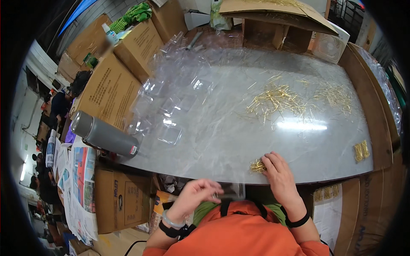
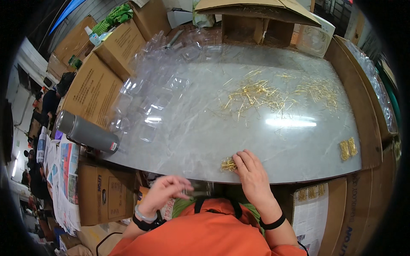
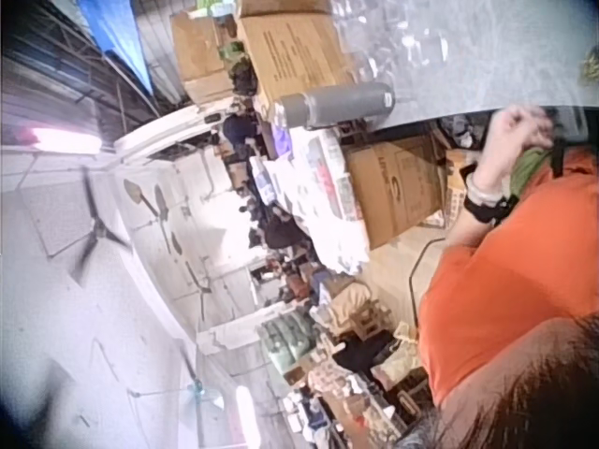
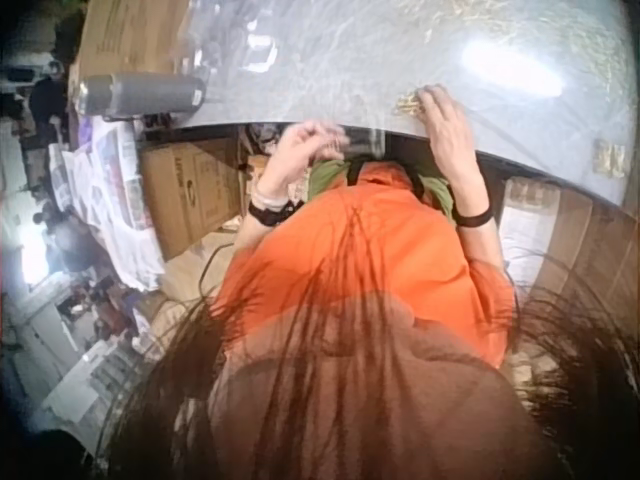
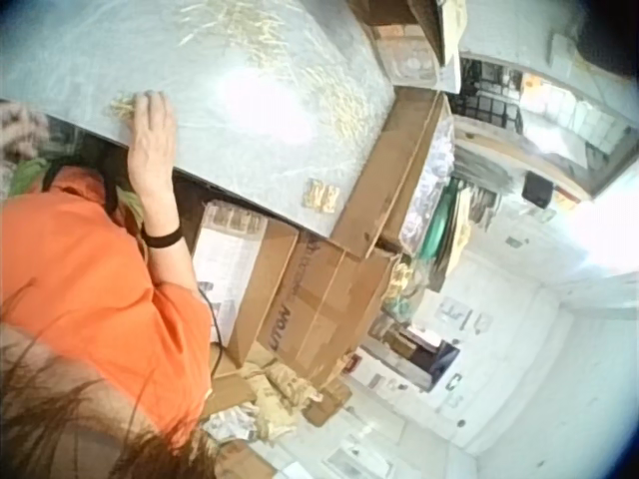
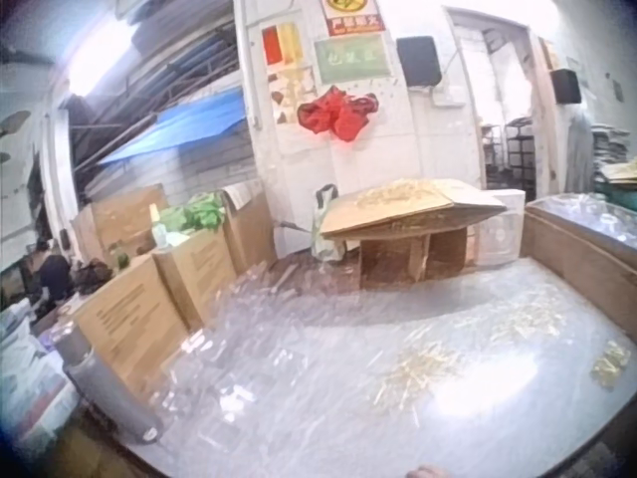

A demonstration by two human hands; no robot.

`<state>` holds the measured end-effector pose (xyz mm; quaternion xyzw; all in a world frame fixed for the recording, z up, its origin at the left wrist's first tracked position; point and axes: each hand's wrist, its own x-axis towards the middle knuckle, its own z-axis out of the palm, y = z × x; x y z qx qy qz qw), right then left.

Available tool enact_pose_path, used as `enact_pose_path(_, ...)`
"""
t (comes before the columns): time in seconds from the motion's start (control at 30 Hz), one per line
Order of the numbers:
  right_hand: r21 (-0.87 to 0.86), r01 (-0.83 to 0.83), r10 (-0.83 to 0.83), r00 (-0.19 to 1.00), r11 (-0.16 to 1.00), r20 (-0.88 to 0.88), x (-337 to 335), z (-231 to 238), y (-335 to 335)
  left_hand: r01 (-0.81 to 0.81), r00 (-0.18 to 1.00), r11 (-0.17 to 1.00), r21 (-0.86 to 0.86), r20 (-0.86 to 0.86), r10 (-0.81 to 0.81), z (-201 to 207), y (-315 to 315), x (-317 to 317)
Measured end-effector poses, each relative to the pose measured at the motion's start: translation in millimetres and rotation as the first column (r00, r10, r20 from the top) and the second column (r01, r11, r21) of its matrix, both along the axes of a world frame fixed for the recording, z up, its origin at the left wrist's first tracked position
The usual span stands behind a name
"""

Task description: The recorder is sorting small metal pins and placing them into a small plastic bag on a workbench.

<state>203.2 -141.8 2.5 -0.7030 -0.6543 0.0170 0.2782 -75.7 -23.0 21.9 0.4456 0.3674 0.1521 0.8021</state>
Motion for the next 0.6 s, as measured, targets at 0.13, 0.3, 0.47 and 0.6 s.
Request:
enact_pose_path(0.13,0.017,0.035,-0.035,0.999,0.999,-0.017,-8.6,-6.0,2.9,0.108,0.992,0.975,-0.197,-0.049,-0.12,-25.3,-21.7,-10.3)
enact_pose_path(0.3,0.024,0.022,-0.021,0.999,0.999,-0.042,-29.9,-8.9,16.7,0.042,0.999,0.959,-0.279,0.044,-0.031,-54.8,-36.7,8.6)
enact_pose_path(0.47,-0.023,-0.143,0.14,0.984,0.989,-0.11,-62.8,-5.4,-2.7,0.003,0.991,0.969,-0.248,0.132,0.031,-64.8,-51.4,11.6)
enact_pose_path(0.6,-0.05,-0.313,0.301,0.939,0.948,-0.168,-70.6,-6.3,-24.9,-0.003,0.982,0.977,-0.215,0.181,0.043,-57.8,-57.1,8.0)
